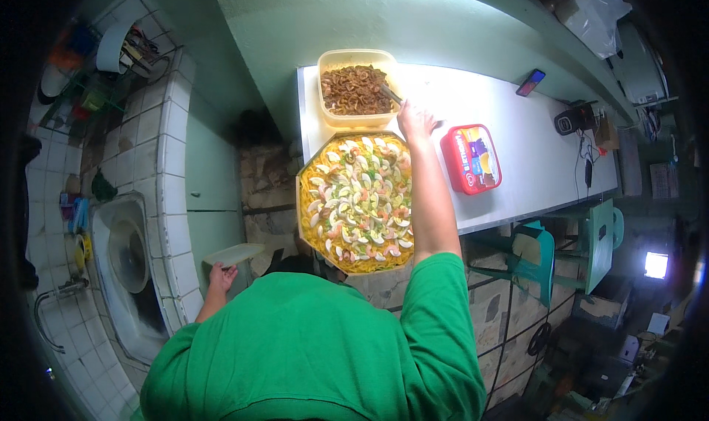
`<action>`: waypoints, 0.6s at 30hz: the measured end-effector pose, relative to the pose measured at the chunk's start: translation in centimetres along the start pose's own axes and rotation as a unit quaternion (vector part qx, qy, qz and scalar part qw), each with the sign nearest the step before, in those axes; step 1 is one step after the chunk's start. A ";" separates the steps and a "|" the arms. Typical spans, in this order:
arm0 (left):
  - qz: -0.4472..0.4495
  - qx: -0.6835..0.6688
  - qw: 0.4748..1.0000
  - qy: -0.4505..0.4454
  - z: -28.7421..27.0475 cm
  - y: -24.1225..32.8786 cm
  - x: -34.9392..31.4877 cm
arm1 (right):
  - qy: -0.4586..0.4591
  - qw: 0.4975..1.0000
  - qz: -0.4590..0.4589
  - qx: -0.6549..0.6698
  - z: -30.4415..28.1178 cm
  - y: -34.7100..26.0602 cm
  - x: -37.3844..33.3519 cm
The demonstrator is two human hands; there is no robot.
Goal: The person uses tongs to transfer cooked meat from a yellow container onto a pizza base topped with sauce, cheese, and vegetables. The person repeatedly scoops meat and distributes it across the pizza surface.
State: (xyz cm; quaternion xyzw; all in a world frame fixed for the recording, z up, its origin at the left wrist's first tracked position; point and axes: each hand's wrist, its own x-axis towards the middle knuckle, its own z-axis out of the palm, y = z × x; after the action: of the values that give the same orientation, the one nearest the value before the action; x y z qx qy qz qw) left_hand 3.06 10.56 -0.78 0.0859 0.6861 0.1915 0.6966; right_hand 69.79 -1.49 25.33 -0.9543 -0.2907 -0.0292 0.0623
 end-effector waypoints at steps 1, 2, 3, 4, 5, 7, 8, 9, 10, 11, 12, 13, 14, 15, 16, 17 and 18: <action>0.007 0.010 1.000 0.000 0.2 0.0 0.0 | 0.006 1.000 -0.005 -0.001 0.1 0.1 -0.1; 0.007 0.021 1.000 0.018 0.5 -0.1 0.0 | 0.012 1.000 -0.011 -0.001 0.2 0.0 -0.2; 0.010 0.011 1.000 -0.003 0.8 -0.1 -0.1 | 0.017 1.000 -0.017 -0.002 0.4 -0.2 -0.2; 0.007 0.003 1.000 -0.006 1.1 -0.1 -0.3 | 0.013 1.000 -0.014 0.000 0.6 -0.4 -0.2; 0.000 -0.002 1.000 0.008 1.4 -0.1 -0.4 | 0.010 1.000 -0.011 0.002 0.7 -0.7 -0.2; 0.013 -0.003 0.999 -0.036 1.9 -0.1 -0.8 | -0.002 1.000 -0.006 0.008 0.8 -1.3 -0.3; 0.009 0.001 1.000 -0.027 1.9 -0.2 -1.1 | 0.002 1.000 -0.010 0.006 0.5 -1.3 -0.4; 0.021 0.006 0.999 -0.041 1.8 -0.3 -1.4 | 0.003 1.000 -0.012 0.007 0.2 -1.0 -0.9; 0.026 0.014 0.999 -0.038 1.9 -0.3 -1.5 | 0.005 1.000 -0.013 0.007 -0.3 -0.6 -1.3; 0.027 0.027 0.999 -0.024 2.0 -0.3 -1.5 | -0.002 1.000 -0.002 0.002 -1.1 0.0 -1.7; 0.030 0.020 0.999 -0.034 1.9 -0.3 -1.5 | -0.002 1.000 0.002 0.011 -2.0 0.8 -2.7; 0.029 0.018 0.999 -0.035 1.8 -0.3 -1.5 | 0.025 0.999 -0.028 0.015 -3.1 1.9 -4.1; 0.022 0.024 0.999 -0.017 1.6 -0.5 -1.5 | 0.051 0.997 -0.050 0.043 -4.2 3.1 -5.7; 0.019 0.013 0.999 -0.032 1.4 -0.7 -1.5 | 0.076 0.992 -0.069 0.071 -5.4 4.5 -7.7; 0.012 0.009 0.999 -0.028 1.2 -0.6 -1.4 | 0.105 0.985 -0.095 0.096 -6.8 6.2 -10.0; 0.003 0.008 1.000 -0.008 1.3 -0.8 -1.2 | 0.152 0.968 -0.147 0.132 -8.3 7.9 -12.5; 0.005 0.008 1.000 -0.004 1.2 -1.0 -1.2 | 0.130 0.979 -0.112 0.108 -9.6 9.6 -15.1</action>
State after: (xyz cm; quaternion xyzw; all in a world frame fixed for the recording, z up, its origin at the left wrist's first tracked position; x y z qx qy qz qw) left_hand 4.39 9.34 -0.01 0.0955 0.6847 0.1893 0.6973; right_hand 62.41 -18.99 32.50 -0.8917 -0.3863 -0.1284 0.1982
